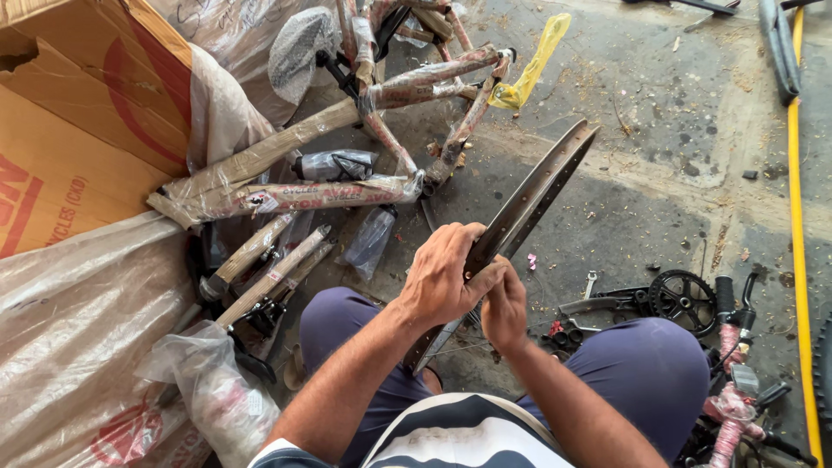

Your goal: The person sits on the ground and cleans a bicycle rim with a small white cloth, then removes the spokes from the hub by hand. The person handles the rim, spokes, and hub throughout the clip.

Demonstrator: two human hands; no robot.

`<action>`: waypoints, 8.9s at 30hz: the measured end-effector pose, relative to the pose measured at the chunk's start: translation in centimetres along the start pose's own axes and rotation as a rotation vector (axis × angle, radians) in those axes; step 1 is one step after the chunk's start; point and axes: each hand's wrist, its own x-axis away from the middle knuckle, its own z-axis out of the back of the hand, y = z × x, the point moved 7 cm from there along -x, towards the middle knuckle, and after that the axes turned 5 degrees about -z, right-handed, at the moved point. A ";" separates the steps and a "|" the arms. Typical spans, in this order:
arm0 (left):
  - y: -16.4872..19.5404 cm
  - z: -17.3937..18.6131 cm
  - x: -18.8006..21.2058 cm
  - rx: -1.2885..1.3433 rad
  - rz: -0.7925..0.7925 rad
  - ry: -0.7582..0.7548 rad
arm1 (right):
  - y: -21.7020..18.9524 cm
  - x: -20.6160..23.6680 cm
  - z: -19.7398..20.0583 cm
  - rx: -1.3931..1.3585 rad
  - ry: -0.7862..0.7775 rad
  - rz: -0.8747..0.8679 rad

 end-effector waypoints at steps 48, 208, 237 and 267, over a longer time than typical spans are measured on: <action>-0.7 -0.6 1.5 0.003 -0.125 0.000 | -2.7 0.7 -0.3 0.090 -0.080 -0.012; 2.0 1.3 -4.0 -0.484 -0.367 -0.331 | -9.4 -1.4 -3.6 0.984 0.025 0.366; 1.4 -0.6 6.0 0.188 0.047 0.052 | -9.4 -2.2 -2.2 1.077 0.050 0.337; -17.4 19.5 9.0 -0.143 0.195 0.561 | -13.0 -5.9 17.5 1.392 0.260 -0.030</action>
